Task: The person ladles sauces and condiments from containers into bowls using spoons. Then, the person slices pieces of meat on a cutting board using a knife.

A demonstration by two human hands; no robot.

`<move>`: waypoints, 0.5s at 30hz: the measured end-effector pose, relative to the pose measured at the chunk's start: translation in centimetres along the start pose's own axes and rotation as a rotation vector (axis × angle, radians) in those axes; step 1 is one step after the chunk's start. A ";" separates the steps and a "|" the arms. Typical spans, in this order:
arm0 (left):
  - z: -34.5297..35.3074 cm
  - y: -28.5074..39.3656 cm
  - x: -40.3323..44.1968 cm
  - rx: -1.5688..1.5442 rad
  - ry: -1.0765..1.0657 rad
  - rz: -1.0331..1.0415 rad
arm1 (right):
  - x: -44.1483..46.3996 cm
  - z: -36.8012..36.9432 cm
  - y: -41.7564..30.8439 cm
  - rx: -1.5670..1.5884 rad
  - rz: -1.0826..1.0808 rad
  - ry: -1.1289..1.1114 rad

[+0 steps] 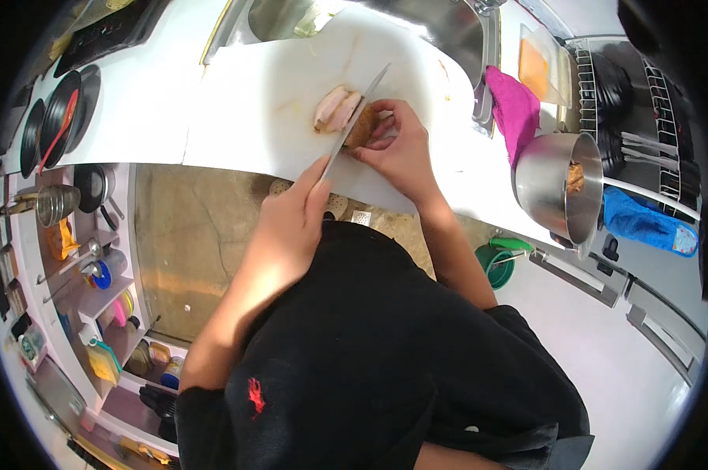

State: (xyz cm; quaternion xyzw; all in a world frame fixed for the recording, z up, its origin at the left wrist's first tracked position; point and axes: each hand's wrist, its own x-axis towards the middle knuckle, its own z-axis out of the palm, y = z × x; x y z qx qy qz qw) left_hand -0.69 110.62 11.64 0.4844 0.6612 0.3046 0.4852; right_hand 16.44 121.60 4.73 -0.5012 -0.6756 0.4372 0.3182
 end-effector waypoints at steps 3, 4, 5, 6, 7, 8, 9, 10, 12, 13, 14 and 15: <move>-1.1 0.3 -2.2 0.004 -0.033 -0.093 | -0.1 0.0 -0.2 -0.033 -0.014 -0.003; -1.2 0.7 -2.5 0.016 -0.043 -0.123 | -0.1 -0.1 -0.6 -0.045 -0.016 -0.009; -1.3 0.9 -2.9 0.027 -0.053 -0.153 | -0.1 -0.1 -0.7 -0.058 -0.017 -0.015; -1.2 1.1 -3.3 0.027 -0.038 -0.120 | -0.1 0.0 -0.6 -0.043 -0.013 -0.004; -1.2 1.3 -3.6 0.026 -0.024 -0.087 | -0.1 0.0 -0.3 -0.028 -0.008 0.007; -1.1 1.4 -3.9 0.025 -0.009 -0.055 | -0.1 0.1 -0.1 -0.013 -0.005 0.018; -1.1 1.3 -4.2 0.037 0.007 -0.016 | 0.0 0.2 0.3 -0.003 -0.022 0.023; -1.0 1.2 -4.5 0.050 0.023 0.023 | 0.1 0.3 0.6 0.008 -0.041 0.029; -1.0 0.9 -5.0 0.072 0.042 0.068 | 0.2 0.5 1.0 0.033 -0.060 0.034; -0.9 0.8 -5.1 0.081 0.044 0.076 | 0.2 0.5 1.0 0.047 -0.062 0.035; -0.8 0.8 -5.3 0.083 0.045 0.082 | 0.2 0.5 1.0 0.060 -0.064 0.038; -0.6 0.7 -5.4 0.086 0.046 0.088 | 0.1 0.5 1.0 0.068 -0.060 0.033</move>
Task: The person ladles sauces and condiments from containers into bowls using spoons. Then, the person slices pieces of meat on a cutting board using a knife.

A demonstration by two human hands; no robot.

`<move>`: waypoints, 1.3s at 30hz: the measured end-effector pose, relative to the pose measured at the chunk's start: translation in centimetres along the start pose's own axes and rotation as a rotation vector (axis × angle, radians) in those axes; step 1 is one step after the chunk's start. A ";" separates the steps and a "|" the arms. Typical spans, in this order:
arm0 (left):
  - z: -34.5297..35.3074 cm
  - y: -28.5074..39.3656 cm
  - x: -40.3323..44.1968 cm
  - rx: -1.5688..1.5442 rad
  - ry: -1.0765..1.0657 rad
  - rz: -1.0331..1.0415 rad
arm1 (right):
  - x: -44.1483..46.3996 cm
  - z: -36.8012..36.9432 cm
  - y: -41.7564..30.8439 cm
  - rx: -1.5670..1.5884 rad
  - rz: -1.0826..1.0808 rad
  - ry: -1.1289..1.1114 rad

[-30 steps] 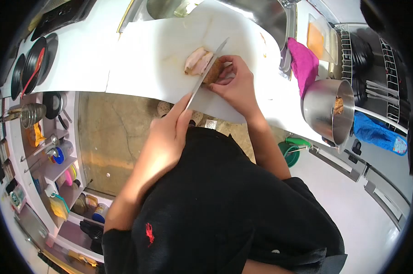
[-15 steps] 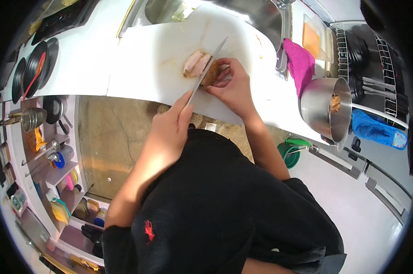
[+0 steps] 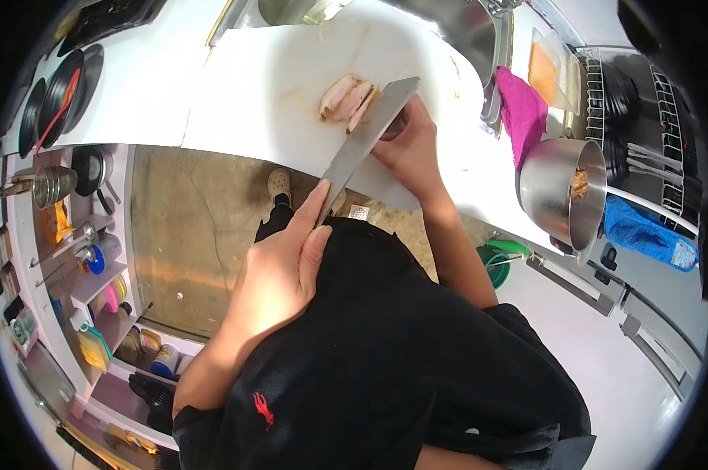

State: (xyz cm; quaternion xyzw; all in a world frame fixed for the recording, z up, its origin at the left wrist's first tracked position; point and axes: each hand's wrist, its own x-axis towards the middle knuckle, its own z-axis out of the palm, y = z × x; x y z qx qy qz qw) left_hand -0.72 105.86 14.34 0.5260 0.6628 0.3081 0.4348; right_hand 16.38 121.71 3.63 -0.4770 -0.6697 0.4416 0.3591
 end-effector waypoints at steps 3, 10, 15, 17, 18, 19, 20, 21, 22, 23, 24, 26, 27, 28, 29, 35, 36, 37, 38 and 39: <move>0.3 -0.1 -0.2 -0.005 0.009 0.016 | 0.0 -0.1 0.0 0.013 0.001 -0.010; 0.7 -0.1 -0.2 0.015 0.022 0.032 | 0.0 0.0 0.3 0.044 0.005 -0.015; 0.5 0.1 -0.2 0.025 0.035 0.018 | 0.0 0.0 -0.2 0.027 0.006 -0.018; 0.5 0.0 -0.1 0.027 0.038 0.032 | 0.0 -0.1 -0.6 0.000 0.006 -0.023; 0.5 0.0 -0.1 0.030 0.039 0.039 | 0.0 -0.1 -0.5 -0.006 -0.001 -0.020; 0.5 0.0 -0.1 0.037 0.041 0.049 | 0.0 -0.1 -0.4 -0.011 -0.006 -0.016; 0.5 0.1 0.0 0.042 0.037 0.050 | 0.0 -0.1 -0.3 -0.017 -0.012 -0.013; 0.5 0.1 0.0 0.047 0.033 0.050 | 0.0 -0.1 -0.2 -0.002 -0.005 -0.011; 0.4 0.2 0.0 0.050 0.024 0.042 | 0.0 -0.1 -0.1 0.012 0.001 -0.010; 0.4 0.3 0.0 0.051 0.024 0.041 | 0.0 0.0 -0.1 0.027 0.007 -0.010; 0.4 0.3 0.0 0.052 0.024 0.040 | 0.0 0.0 -0.1 0.017 0.001 -0.009; 0.5 0.2 0.0 0.048 0.036 0.047 | 0.0 0.0 0.0 -0.003 -0.009 -0.007; 0.6 0.2 0.1 0.045 0.041 0.049 | 0.0 -0.1 -0.1 -0.012 -0.007 -0.009; 0.6 0.2 0.1 0.040 0.045 0.047 | 0.0 -0.1 -0.3 -0.021 -0.005 -0.012; 0.6 0.2 0.1 0.036 0.049 0.045 | 0.0 -0.1 -0.5 -0.029 -0.004 -0.015; 0.6 0.2 0.3 0.048 0.054 0.054 | 0.1 0.0 -0.6 -0.016 0.009 -0.008; 0.6 0.2 0.4 0.050 0.056 0.063 | 0.1 -0.1 -0.6 -0.018 0.008 -0.008; 0.7 0.1 0.5 0.051 0.057 0.072 | 0.1 -0.1 -0.7 -0.020 0.008 -0.007; 0.7 0.0 0.6 0.053 0.057 0.082 | 0.1 -0.1 -0.7 -0.022 0.008 -0.005; 0.6 0.1 0.7 0.048 0.049 0.075 | 0.1 -0.1 -0.7 -0.014 0.011 -0.005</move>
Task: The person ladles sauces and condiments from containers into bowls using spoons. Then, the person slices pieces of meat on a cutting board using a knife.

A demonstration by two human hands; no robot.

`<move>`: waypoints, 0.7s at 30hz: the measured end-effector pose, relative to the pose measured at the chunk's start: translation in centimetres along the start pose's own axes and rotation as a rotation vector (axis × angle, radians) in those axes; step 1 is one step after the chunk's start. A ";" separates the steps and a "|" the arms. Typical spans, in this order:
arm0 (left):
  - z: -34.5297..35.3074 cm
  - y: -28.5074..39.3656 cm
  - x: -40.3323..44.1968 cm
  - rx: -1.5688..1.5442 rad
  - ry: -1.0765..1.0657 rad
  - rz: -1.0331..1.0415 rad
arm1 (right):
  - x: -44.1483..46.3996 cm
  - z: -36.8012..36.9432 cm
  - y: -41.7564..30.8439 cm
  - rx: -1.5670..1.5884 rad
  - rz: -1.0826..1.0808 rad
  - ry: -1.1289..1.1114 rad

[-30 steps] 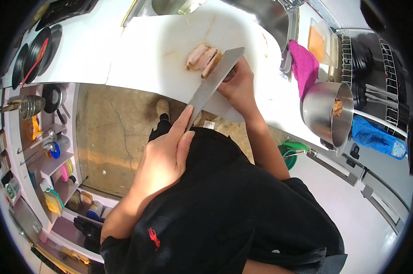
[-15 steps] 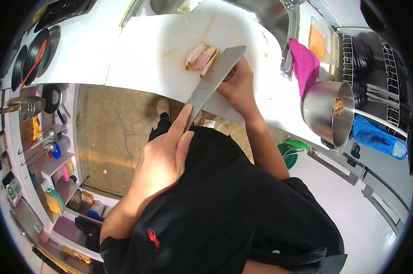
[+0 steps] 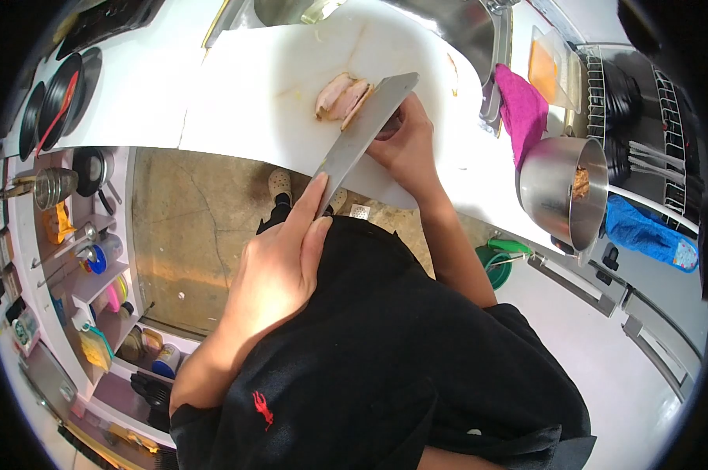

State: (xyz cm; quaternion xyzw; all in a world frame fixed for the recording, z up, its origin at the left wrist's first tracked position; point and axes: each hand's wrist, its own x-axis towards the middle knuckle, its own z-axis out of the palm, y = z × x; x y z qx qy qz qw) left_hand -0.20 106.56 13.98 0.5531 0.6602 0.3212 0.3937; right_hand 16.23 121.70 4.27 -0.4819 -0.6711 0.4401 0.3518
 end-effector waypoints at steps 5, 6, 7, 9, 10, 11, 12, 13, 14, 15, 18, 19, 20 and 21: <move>-0.5 1.0 1.0 0.009 -0.049 -0.064 | 0.1 0.0 0.2 0.018 -0.002 -0.002; -0.4 1.0 1.2 0.019 -0.056 -0.059 | 0.1 0.0 0.2 0.036 0.001 0.000; -0.4 0.9 1.5 0.030 -0.063 -0.054 | 0.1 0.0 0.1 0.053 0.004 0.003; -0.5 1.1 2.1 0.032 -0.080 -0.059 | 0.2 0.0 0.2 0.047 0.000 0.003; -0.6 1.4 2.5 0.026 -0.090 -0.069 | 0.2 0.0 0.2 0.024 -0.008 0.002; -0.6 1.5 2.8 0.018 -0.100 -0.079 | 0.2 0.0 0.3 0.000 -0.015 0.000; -0.5 1.6 3.2 -0.014 -0.092 -0.075 | 0.1 -0.1 0.1 -0.022 -0.009 -0.001; -0.5 1.6 3.5 -0.045 -0.083 -0.070 | 0.1 -0.2 -0.4 -0.042 -0.004 -0.002; -0.5 1.6 3.7 -0.076 -0.072 -0.066 | 0.1 -0.2 -0.6 -0.063 0.000 -0.004; -0.6 1.7 3.7 -0.070 -0.083 -0.082 | 0.1 -0.1 -0.6 -0.066 0.002 0.001; -1.2 2.1 3.3 -0.054 -0.131 -0.174 | 0.0 -0.1 -0.6 -0.097 -0.001 0.001; -1.6 2.4 2.8 -0.048 -0.160 -0.234 | 0.0 -0.2 -0.7 -0.121 -0.005 -0.007; -1.9 2.4 2.3 -0.043 -0.189 -0.294 | -0.1 -0.3 -0.7 -0.145 -0.009 -0.014; -2.2 2.2 1.8 -0.036 -0.182 -0.273 | 0.0 -0.3 -0.7 -0.151 -0.016 -0.011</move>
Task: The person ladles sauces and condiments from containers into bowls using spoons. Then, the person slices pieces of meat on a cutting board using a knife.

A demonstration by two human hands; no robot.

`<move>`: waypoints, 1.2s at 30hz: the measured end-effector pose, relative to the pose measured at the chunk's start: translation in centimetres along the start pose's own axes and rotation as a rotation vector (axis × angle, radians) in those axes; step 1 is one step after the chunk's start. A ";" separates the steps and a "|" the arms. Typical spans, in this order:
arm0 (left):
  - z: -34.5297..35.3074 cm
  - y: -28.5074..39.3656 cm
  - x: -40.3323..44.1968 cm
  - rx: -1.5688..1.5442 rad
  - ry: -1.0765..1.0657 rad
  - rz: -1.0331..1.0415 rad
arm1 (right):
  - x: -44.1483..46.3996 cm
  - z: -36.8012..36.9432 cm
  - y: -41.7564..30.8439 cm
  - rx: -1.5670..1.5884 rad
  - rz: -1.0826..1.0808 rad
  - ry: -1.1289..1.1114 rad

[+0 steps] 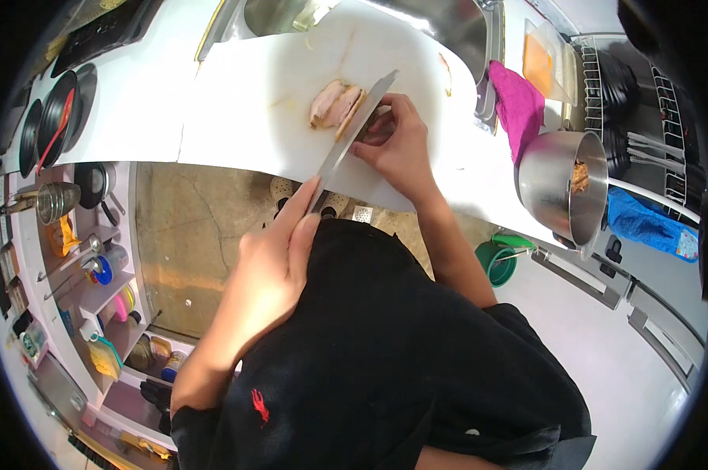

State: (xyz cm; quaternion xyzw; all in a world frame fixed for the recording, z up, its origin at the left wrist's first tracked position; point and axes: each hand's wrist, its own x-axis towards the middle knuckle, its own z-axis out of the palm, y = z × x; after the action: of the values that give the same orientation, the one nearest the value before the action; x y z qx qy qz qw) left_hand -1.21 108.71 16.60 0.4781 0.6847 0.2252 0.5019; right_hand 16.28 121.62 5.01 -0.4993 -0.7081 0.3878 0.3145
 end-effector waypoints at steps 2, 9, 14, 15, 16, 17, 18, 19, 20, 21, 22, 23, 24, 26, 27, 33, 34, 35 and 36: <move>-0.1 -1.2 -0.9 0.016 0.013 0.042 | 0.0 0.2 0.2 -0.010 -0.012 0.009; 0.4 -1.0 -0.3 0.008 0.044 0.088 | -0.1 0.1 -0.2 0.052 0.041 0.011; 0.4 0.4 1.4 -0.042 0.016 0.033 | -0.1 0.2 -0.2 0.031 -0.001 0.013; 0.5 0.3 2.0 -0.030 0.032 0.080 | 0.0 0.1 -0.1 0.013 -0.010 0.010; 0.7 0.1 2.8 -0.017 0.048 0.127 | 0.0 0.0 0.0 -0.004 -0.021 0.007; 0.9 0.0 3.4 -0.005 0.065 0.174 | 0.0 0.0 0.1 -0.021 -0.031 0.004; 1.1 0.0 4.0 0.000 0.074 0.204 | 0.0 0.0 0.1 -0.010 -0.028 0.007; 1.3 0.1 4.5 0.005 0.084 0.234 | 0.1 0.1 0.1 0.002 -0.025 0.010; 1.3 0.1 4.6 0.011 0.095 0.264 | 0.0 0.1 0.0 0.014 -0.023 0.012; 1.3 0.1 4.4 -0.007 0.080 0.230 | 0.0 0.2 -0.1 0.008 -0.017 0.012; 1.1 0.1 4.2 -0.024 0.065 0.196 | 0.0 0.1 -0.2 0.002 -0.010 0.012; 1.0 0.1 3.9 -0.041 0.050 0.162 | -0.1 0.1 -0.2 -0.004 -0.004 0.012; 0.9 0.0 3.3 -0.033 0.047 0.122 | -0.1 0.2 -0.3 0.011 0.010 0.011; 0.8 0.0 1.7 -0.019 0.035 0.046 | -0.2 0.1 -0.2 0.035 0.042 0.013; 0.7 -0.6 0.9 -0.018 0.036 0.054 | -0.2 0.1 -0.2 0.027 0.031 0.016; 0.2 -1.2 0.1 -0.047 0.028 0.042 | 0.0 0.0 -0.3 0.021 0.007 -0.015; 0.2 -0.8 0.7 -0.045 0.017 0.018 | 0.0 -0.1 -0.2 0.020 0.006 -0.022; 0.2 -0.5 1.4 -0.041 0.007 -0.006 | 0.0 -0.1 -0.1 0.021 0.004 -0.029; 0.4 -0.3 2.2 -0.042 0.011 0.020 | 0.0 0.0 0.0 0.030 0.011 -0.029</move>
State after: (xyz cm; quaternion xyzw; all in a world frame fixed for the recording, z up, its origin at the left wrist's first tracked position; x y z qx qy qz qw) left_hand -1.12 110.41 15.16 0.4731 0.6776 0.2473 0.5058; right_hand 16.28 121.65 5.03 -0.4929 -0.7037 0.4073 0.3096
